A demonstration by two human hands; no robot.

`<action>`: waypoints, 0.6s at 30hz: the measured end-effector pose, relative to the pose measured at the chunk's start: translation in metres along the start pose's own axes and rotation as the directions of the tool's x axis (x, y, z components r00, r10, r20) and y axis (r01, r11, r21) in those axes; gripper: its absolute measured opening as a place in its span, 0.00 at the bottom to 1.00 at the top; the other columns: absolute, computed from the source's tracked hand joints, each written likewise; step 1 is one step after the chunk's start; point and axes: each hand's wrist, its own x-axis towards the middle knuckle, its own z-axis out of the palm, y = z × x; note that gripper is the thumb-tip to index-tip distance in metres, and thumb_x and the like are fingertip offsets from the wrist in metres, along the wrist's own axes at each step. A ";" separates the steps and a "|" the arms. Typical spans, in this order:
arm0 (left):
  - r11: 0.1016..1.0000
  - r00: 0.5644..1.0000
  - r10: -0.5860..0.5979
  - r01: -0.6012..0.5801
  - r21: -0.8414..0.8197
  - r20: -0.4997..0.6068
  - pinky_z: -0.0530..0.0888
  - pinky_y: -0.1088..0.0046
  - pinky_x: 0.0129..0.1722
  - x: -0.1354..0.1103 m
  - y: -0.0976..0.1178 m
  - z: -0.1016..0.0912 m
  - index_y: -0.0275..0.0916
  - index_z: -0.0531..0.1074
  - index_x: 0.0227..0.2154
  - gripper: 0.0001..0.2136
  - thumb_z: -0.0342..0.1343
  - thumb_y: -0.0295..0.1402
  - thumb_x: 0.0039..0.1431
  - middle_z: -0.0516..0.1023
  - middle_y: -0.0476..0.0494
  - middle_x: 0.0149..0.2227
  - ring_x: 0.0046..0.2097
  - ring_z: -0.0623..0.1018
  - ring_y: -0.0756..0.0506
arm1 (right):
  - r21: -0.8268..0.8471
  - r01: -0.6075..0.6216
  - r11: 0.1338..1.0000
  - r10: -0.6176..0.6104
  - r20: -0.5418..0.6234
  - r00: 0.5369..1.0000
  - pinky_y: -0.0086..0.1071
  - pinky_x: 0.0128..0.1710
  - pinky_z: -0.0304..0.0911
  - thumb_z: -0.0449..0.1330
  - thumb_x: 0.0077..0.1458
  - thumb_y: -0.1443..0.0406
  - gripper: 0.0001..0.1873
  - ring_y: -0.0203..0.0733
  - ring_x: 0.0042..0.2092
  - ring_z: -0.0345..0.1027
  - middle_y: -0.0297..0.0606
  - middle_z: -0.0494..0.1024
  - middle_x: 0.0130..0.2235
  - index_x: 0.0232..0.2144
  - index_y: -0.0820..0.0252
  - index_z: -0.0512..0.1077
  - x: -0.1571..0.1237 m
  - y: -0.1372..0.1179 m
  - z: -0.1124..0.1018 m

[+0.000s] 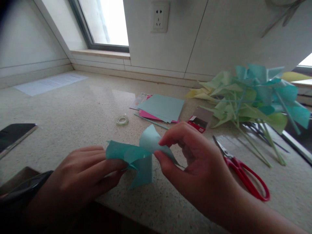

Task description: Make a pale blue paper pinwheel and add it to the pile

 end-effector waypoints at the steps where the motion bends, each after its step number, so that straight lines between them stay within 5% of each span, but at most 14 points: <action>1: 1.000 1.000 -0.002 0.002 -0.002 0.004 0.64 0.73 0.26 0.000 0.000 0.000 0.40 0.72 0.42 0.04 0.53 0.29 0.68 0.76 0.52 0.26 0.26 0.72 0.50 | -0.002 0.015 1.000 -0.015 0.012 1.000 0.33 0.34 0.66 0.64 0.57 0.65 0.05 0.40 0.37 0.69 0.32 0.72 0.33 0.35 0.52 0.70 0.000 -0.001 -0.001; 6: 1.000 1.000 -0.009 0.009 -0.010 -0.004 0.61 0.71 0.26 -0.002 0.001 0.002 0.39 0.71 0.41 0.03 0.53 0.28 0.67 0.73 0.53 0.25 0.25 0.69 0.49 | 0.047 -0.005 0.999 0.004 0.013 1.000 0.30 0.32 0.70 0.66 0.57 0.65 0.07 0.37 0.32 0.70 0.31 0.74 0.30 0.30 0.53 0.71 0.000 -0.003 0.001; 13: 0.997 0.997 -0.080 0.080 -0.022 0.009 0.62 0.70 0.27 0.001 0.006 0.004 0.39 0.70 0.38 0.01 0.54 0.28 0.67 0.72 0.50 0.29 0.29 0.68 0.47 | 0.215 -0.072 0.974 0.088 -0.067 0.994 0.29 0.28 0.75 0.68 0.51 0.69 0.28 0.39 0.35 0.76 0.36 0.76 0.43 0.52 0.48 0.64 -0.003 0.001 0.010; 18: 0.984 0.985 -0.174 0.174 -0.047 0.003 0.68 0.69 0.34 0.004 0.009 0.000 0.41 0.71 0.43 0.09 0.55 0.22 0.63 0.72 0.46 0.39 0.37 0.70 0.45 | 0.049 0.058 0.997 -0.056 -0.047 0.997 0.35 0.33 0.74 0.64 0.55 0.70 0.20 0.43 0.38 0.73 0.35 0.74 0.40 0.48 0.48 0.67 -0.004 0.007 0.007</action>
